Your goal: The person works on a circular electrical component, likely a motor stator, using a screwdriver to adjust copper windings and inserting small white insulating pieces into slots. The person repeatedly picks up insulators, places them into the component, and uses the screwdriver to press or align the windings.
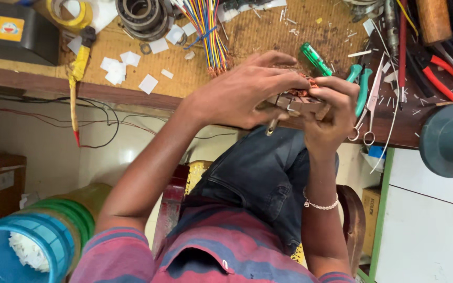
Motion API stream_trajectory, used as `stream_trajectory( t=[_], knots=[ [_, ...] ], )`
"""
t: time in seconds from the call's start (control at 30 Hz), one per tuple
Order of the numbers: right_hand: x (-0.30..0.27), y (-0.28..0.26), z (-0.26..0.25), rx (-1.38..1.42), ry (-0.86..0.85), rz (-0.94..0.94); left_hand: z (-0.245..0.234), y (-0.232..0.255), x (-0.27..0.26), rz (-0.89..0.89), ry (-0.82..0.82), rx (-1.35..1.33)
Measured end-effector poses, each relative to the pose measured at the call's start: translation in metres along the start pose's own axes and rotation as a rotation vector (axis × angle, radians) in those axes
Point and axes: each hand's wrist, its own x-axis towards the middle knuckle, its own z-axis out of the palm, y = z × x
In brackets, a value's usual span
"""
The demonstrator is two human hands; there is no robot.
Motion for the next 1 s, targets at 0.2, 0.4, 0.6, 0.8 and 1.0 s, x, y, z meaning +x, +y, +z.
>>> stream_trajectory(
  t=[0.2, 0.4, 0.6, 0.8, 1.0],
  knots=[
    [0.004, -0.002, -0.008, 0.016, -0.151, 0.038, 0.020, 0.008, -0.020, -0.095, 0.348, 0.017],
    [-0.006, -0.005, 0.001, -0.021, -0.054, 0.066, 0.042, 0.011, -0.033, -0.137, 0.419, 0.072],
    [-0.013, -0.006, 0.012, -0.073, 0.025, 0.069, 0.040, 0.009, -0.029, -0.136, 0.347, 0.103],
    [-0.019, -0.003, 0.016, -0.147, 0.064, 0.038, 0.037, 0.010, -0.020, -0.112, 0.303, 0.178],
    [-0.018, -0.003, 0.017, -0.162, 0.082, 0.041, 0.032, 0.013, -0.014, -0.091, 0.281, 0.191]
  ],
)
